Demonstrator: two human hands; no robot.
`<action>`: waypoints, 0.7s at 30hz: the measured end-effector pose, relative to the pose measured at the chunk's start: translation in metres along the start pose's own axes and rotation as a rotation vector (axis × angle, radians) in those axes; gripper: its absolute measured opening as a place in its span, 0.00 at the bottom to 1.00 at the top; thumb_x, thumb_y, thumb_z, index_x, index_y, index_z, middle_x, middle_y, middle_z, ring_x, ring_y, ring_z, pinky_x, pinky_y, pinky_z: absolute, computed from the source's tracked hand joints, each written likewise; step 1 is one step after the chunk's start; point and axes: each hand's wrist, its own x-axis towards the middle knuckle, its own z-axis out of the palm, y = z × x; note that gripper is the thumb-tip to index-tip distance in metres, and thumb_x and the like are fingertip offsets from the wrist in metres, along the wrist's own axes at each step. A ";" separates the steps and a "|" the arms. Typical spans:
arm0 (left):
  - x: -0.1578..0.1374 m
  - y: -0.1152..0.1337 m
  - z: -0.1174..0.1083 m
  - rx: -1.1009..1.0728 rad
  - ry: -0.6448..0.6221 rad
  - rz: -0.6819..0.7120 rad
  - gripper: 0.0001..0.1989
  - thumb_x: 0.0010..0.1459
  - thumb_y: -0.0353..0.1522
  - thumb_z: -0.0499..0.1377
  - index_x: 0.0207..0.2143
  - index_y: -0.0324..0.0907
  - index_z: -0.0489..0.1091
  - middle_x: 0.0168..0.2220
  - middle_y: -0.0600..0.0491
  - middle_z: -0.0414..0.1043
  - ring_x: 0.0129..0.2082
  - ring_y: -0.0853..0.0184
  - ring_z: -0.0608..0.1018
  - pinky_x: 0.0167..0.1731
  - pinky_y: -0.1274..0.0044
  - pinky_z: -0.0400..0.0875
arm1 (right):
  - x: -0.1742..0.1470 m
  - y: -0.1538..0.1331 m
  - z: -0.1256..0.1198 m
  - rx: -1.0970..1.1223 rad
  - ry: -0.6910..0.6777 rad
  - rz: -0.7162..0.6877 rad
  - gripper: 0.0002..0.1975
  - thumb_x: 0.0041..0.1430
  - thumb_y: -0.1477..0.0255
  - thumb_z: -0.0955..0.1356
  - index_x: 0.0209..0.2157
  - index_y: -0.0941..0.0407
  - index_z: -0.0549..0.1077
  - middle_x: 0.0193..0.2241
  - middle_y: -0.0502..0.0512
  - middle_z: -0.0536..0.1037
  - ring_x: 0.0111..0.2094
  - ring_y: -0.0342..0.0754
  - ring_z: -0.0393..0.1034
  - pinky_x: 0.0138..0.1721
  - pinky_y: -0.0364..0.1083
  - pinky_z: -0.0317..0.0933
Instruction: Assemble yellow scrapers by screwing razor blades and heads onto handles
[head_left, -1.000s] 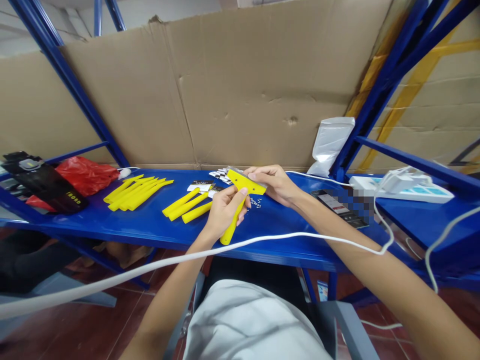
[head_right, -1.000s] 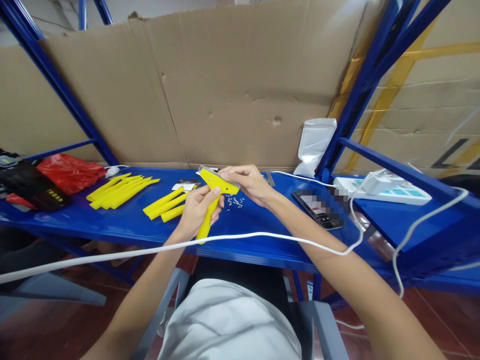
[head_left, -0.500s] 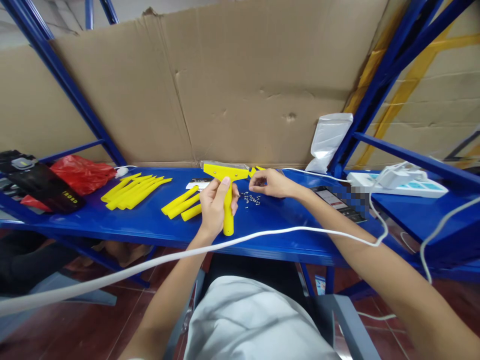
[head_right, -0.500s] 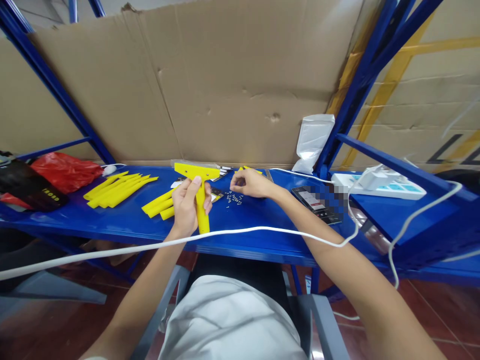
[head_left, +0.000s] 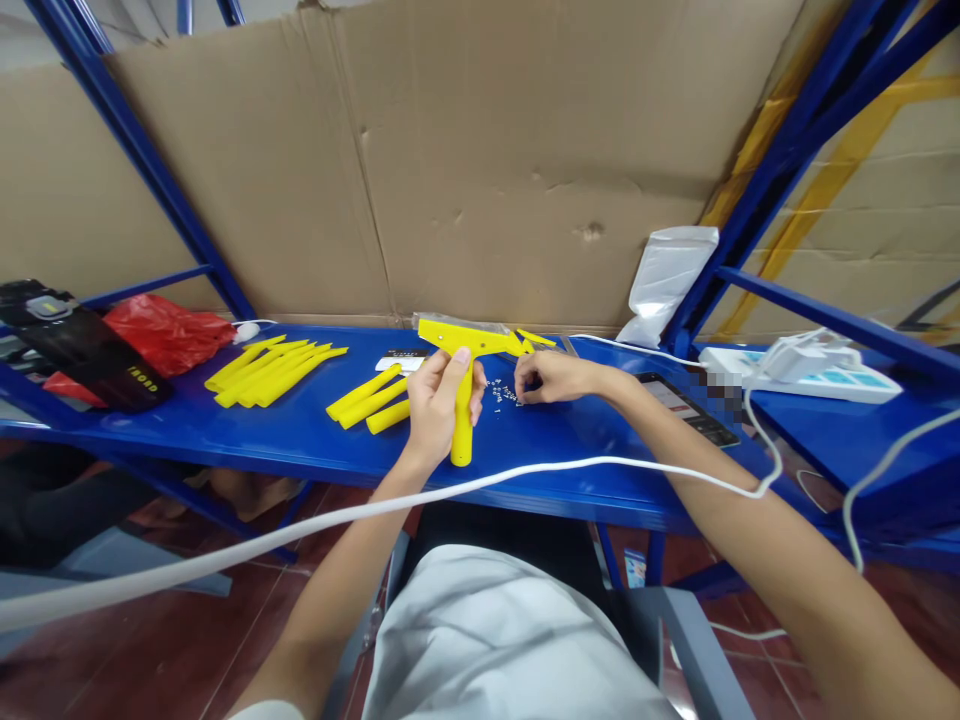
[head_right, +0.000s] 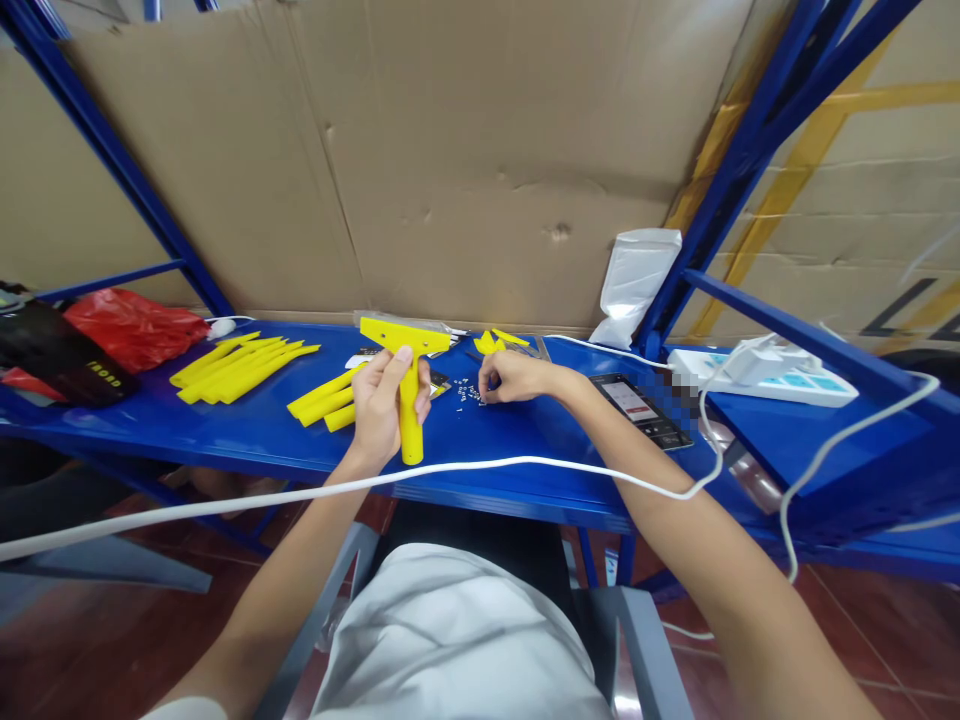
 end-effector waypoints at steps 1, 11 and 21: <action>0.000 0.000 0.000 -0.003 -0.009 0.002 0.22 0.66 0.50 0.69 0.33 0.43 0.69 0.31 0.56 0.76 0.18 0.76 0.70 0.15 0.80 0.64 | 0.000 0.000 0.001 -0.005 0.000 0.002 0.05 0.58 0.71 0.75 0.34 0.53 0.87 0.37 0.54 0.86 0.38 0.49 0.75 0.43 0.47 0.66; 0.001 -0.003 -0.001 -0.003 -0.036 -0.006 0.21 0.67 0.49 0.69 0.34 0.42 0.70 0.31 0.55 0.76 0.18 0.76 0.71 0.15 0.80 0.65 | 0.003 0.002 0.010 -0.023 0.009 0.031 0.04 0.56 0.71 0.75 0.34 0.53 0.86 0.37 0.56 0.87 0.38 0.51 0.77 0.44 0.48 0.67; 0.006 -0.003 -0.001 0.098 -0.114 -0.164 0.23 0.65 0.50 0.70 0.32 0.40 0.73 0.33 0.51 0.80 0.15 0.76 0.71 0.13 0.80 0.65 | 0.002 -0.004 0.011 0.014 -0.007 0.045 0.03 0.54 0.72 0.74 0.29 0.53 0.84 0.32 0.54 0.86 0.33 0.50 0.76 0.39 0.48 0.67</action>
